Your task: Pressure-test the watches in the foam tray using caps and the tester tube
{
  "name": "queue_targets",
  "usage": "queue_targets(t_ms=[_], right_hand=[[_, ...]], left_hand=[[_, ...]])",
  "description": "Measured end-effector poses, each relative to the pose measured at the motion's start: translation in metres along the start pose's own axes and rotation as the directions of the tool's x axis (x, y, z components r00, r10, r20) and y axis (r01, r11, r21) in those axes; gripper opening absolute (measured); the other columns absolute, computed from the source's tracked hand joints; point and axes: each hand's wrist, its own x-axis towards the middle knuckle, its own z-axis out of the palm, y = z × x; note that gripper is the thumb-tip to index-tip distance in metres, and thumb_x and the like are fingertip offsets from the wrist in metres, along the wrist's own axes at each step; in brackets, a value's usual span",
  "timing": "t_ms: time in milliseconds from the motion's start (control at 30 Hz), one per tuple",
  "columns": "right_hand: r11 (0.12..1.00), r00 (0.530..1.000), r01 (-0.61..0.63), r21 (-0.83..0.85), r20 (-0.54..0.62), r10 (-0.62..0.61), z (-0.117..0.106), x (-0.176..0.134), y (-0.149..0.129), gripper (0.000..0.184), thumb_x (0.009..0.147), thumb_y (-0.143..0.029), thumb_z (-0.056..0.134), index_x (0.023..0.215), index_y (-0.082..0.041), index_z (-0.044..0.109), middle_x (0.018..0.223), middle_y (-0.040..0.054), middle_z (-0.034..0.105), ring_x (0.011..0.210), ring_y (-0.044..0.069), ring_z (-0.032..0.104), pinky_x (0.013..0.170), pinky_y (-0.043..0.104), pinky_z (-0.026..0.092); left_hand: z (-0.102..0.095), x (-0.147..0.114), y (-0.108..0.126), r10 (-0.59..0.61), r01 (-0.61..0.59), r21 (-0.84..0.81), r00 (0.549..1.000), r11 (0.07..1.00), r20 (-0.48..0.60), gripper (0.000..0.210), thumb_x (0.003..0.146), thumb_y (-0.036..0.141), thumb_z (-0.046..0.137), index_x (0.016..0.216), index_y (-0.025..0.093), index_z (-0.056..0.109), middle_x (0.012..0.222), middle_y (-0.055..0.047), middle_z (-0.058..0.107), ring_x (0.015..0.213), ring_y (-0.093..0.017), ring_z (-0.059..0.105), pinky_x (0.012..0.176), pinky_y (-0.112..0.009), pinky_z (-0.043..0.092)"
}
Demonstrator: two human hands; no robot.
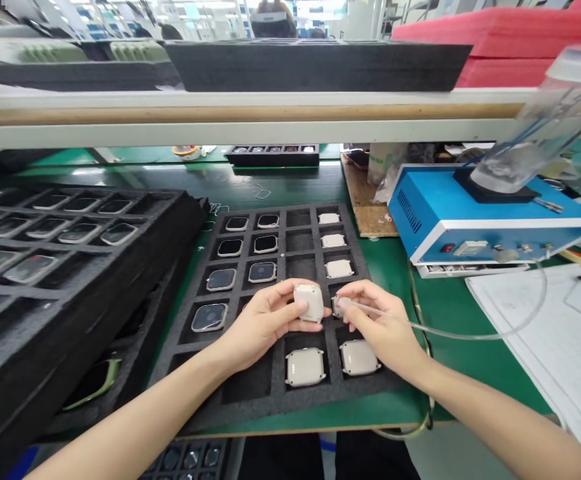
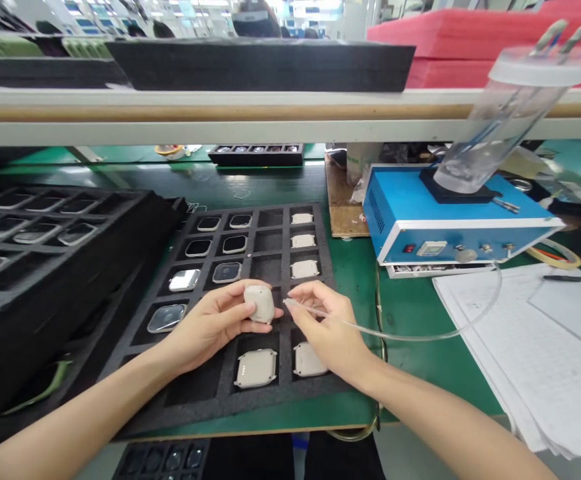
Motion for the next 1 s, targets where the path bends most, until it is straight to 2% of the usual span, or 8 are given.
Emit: queue_targets(t_ms=[167,400,600,733,833,933,1000], right_hand=[[0.999,0.998,0.029,-0.030,0.058,-0.028,0.001,0.002,0.000,0.016,0.083,-0.029,0.058,0.079,-0.016,0.067,0.072,0.0023,0.061,0.062,0.012,0.055,0.054,0.022,0.046],[1.000,0.997,-0.008,0.008,0.077,0.007,0.002,0.002,-0.004,0.014,0.079,-0.026,0.060,0.078,-0.015,0.069,0.072,0.0040,0.066,0.062,0.015,0.060,0.056,0.025,0.050],[0.978,0.997,0.038,-0.205,-0.054,-0.050,0.008,0.002,-0.009,0.012,0.071,-0.017,0.060,0.073,-0.015,0.072,0.071,0.0040,0.070,0.063,0.016,0.064,0.059,0.025,0.051],[0.971,0.995,0.028,-0.239,-0.087,-0.050,0.014,0.001,-0.008,0.014,0.071,-0.019,0.061,0.076,-0.015,0.073,0.070,0.0043,0.071,0.058,0.016,0.064,0.056,0.025,0.051],[0.964,0.994,0.037,-0.263,-0.094,-0.064,0.015,0.006,-0.008,0.014,0.073,-0.022,0.061,0.076,-0.015,0.072,0.072,0.0051,0.072,0.060,0.017,0.066,0.058,0.025,0.052],[0.959,0.989,-0.010,-0.284,-0.145,-0.032,0.011,0.026,-0.012,0.018,0.074,-0.027,0.060,0.078,-0.013,0.070,0.071,0.0062,0.071,0.062,0.017,0.067,0.058,0.024,0.053],[0.932,0.989,-0.076,-0.356,-0.149,0.024,0.010,0.047,-0.017,0.021,0.076,-0.028,0.057,0.083,-0.011,0.067,0.071,0.0074,0.071,0.063,0.016,0.067,0.057,0.023,0.053]], left_hand=[[0.003,0.001,-0.004,0.064,-0.066,0.100,0.998,0.993,0.026,0.018,0.075,0.016,0.071,0.092,0.016,0.065,0.085,-0.002,0.069,0.076,-0.014,0.066,0.071,-0.025,0.056],[0.005,0.003,-0.006,0.095,-0.096,0.156,0.995,0.983,0.013,0.018,0.073,0.012,0.071,0.088,0.013,0.062,0.083,-0.002,0.069,0.076,-0.013,0.066,0.073,-0.025,0.056],[0.008,0.002,-0.013,0.196,-0.189,0.249,0.981,0.950,-0.003,0.015,0.072,0.013,0.070,0.081,0.013,0.057,0.082,-0.002,0.066,0.076,-0.015,0.065,0.073,-0.029,0.055],[0.009,0.001,-0.019,0.299,-0.267,0.369,0.954,0.890,-0.031,0.014,0.072,0.013,0.069,0.081,0.014,0.058,0.083,-0.003,0.067,0.079,-0.016,0.065,0.075,-0.031,0.054],[0.008,0.001,-0.019,0.351,-0.303,0.367,0.934,0.879,-0.068,0.014,0.071,0.013,0.069,0.082,0.014,0.059,0.084,-0.004,0.068,0.081,-0.018,0.066,0.076,-0.032,0.055],[0.003,0.003,-0.015,0.407,-0.346,0.317,0.901,0.883,-0.151,0.015,0.071,0.015,0.068,0.082,0.014,0.059,0.084,-0.004,0.068,0.082,-0.019,0.066,0.075,-0.033,0.055],[-0.004,0.006,-0.011,0.441,-0.374,0.277,0.865,0.885,-0.242,0.015,0.071,0.016,0.067,0.082,0.015,0.058,0.082,-0.003,0.066,0.080,-0.018,0.065,0.072,-0.032,0.056]])
